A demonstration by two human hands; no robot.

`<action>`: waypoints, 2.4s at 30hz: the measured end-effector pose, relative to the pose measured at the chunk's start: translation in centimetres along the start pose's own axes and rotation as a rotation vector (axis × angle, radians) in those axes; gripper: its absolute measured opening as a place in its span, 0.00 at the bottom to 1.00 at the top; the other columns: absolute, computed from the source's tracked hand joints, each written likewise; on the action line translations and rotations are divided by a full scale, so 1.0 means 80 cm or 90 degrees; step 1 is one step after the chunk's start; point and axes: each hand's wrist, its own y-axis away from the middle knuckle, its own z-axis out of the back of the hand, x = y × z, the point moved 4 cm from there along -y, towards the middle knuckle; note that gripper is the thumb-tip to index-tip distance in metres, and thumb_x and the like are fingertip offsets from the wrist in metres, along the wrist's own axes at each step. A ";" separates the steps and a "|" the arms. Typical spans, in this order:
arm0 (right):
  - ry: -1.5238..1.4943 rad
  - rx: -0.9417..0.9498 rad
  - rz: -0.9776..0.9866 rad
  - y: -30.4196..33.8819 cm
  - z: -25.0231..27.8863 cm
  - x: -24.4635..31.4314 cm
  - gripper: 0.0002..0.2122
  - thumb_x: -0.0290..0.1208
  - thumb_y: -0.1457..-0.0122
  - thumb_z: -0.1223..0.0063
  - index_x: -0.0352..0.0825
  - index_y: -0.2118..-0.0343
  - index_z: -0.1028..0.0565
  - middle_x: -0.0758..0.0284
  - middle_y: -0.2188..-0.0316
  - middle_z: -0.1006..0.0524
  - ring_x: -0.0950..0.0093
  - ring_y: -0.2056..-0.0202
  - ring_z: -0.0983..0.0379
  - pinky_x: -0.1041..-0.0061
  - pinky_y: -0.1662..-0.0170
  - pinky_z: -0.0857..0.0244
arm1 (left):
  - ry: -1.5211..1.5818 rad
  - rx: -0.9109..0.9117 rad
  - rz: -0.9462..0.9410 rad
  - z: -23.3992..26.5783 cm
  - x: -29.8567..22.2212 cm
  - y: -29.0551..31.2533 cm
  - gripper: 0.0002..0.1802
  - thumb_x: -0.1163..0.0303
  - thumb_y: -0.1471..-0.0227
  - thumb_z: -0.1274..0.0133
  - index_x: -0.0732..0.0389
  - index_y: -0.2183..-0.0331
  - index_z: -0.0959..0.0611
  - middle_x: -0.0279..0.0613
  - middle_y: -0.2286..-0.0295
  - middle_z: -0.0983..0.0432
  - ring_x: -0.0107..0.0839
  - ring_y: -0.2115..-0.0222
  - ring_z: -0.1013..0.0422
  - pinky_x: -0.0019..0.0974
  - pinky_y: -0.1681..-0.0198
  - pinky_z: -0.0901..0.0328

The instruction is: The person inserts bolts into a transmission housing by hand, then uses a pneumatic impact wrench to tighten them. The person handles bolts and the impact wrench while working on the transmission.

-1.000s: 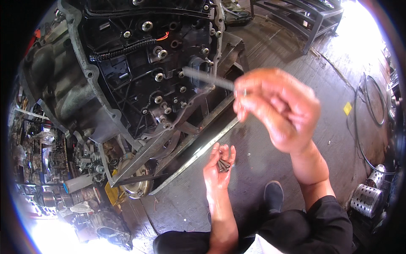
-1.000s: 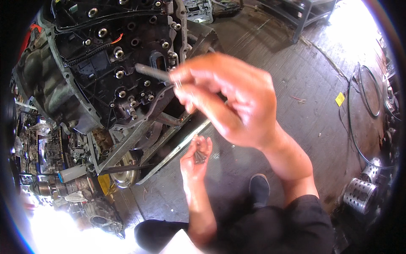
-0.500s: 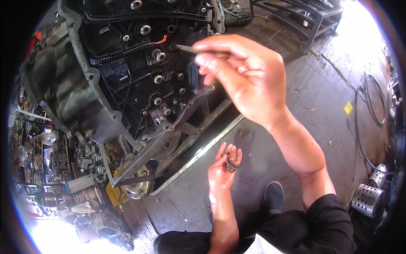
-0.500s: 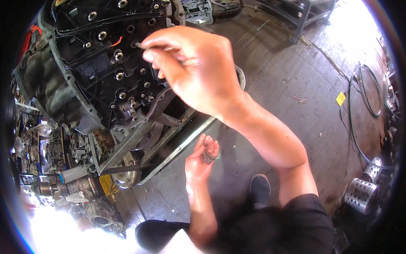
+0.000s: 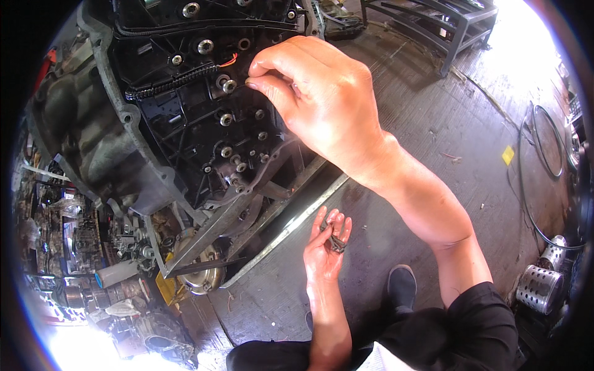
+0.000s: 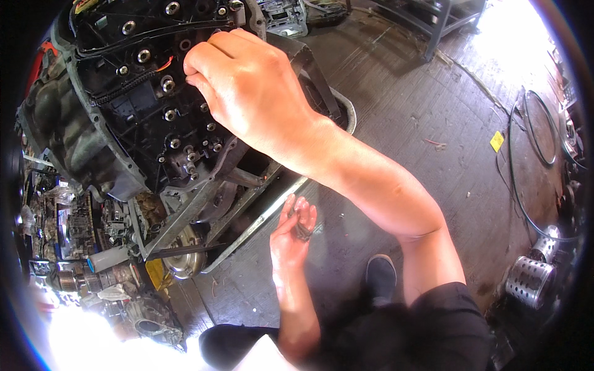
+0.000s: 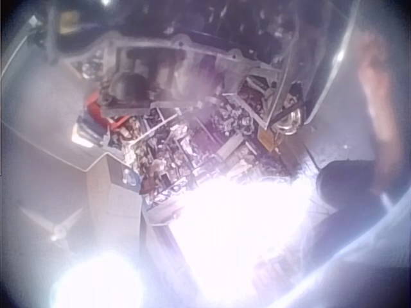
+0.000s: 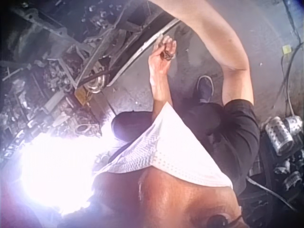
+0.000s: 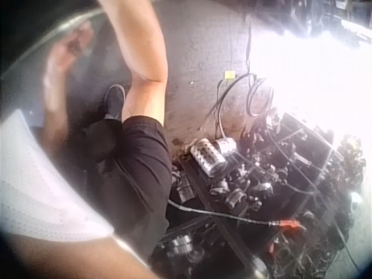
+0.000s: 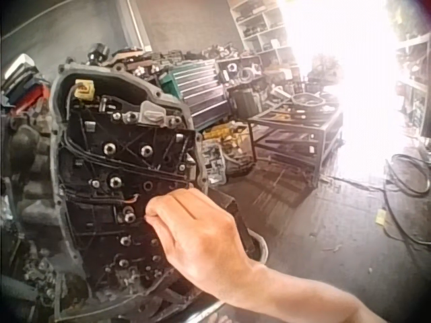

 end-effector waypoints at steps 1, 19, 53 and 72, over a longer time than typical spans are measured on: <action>-0.004 -0.007 -0.001 0.001 -0.001 -0.001 0.08 0.21 0.53 0.30 0.34 0.70 0.20 0.66 0.74 0.20 0.71 0.75 0.23 0.75 0.73 0.31 | 0.013 0.002 0.001 -0.001 0.000 0.000 0.29 0.83 0.37 0.59 0.66 0.35 0.40 0.56 0.47 0.32 0.45 0.48 0.28 0.59 0.38 0.35; 0.037 0.115 -0.074 0.034 0.037 0.026 0.11 0.27 0.46 0.32 0.34 0.78 0.26 0.66 0.80 0.30 0.67 0.78 0.33 0.70 0.74 0.40 | 0.047 -0.003 -0.046 -0.008 -0.007 0.004 0.24 0.74 0.32 0.60 0.66 0.37 0.37 0.54 0.47 0.30 0.43 0.47 0.28 0.59 0.37 0.36; -0.335 -0.057 -0.368 0.024 0.069 -0.032 0.09 0.16 0.37 0.44 0.21 0.55 0.22 0.59 0.68 0.18 0.75 0.73 0.21 0.80 0.68 0.27 | 0.137 -0.154 0.029 0.011 0.010 0.000 0.26 0.95 0.48 0.65 0.74 0.47 0.34 0.61 0.58 0.29 0.55 0.49 0.28 0.73 0.38 0.39; 0.048 -0.085 0.055 0.007 0.030 -0.031 0.09 0.17 0.48 0.31 0.27 0.64 0.19 0.62 0.69 0.17 0.78 0.70 0.20 0.82 0.67 0.24 | 0.093 -0.129 0.016 0.015 0.009 -0.004 0.24 0.95 0.49 0.63 0.73 0.49 0.32 0.58 0.61 0.27 0.51 0.53 0.26 0.69 0.38 0.37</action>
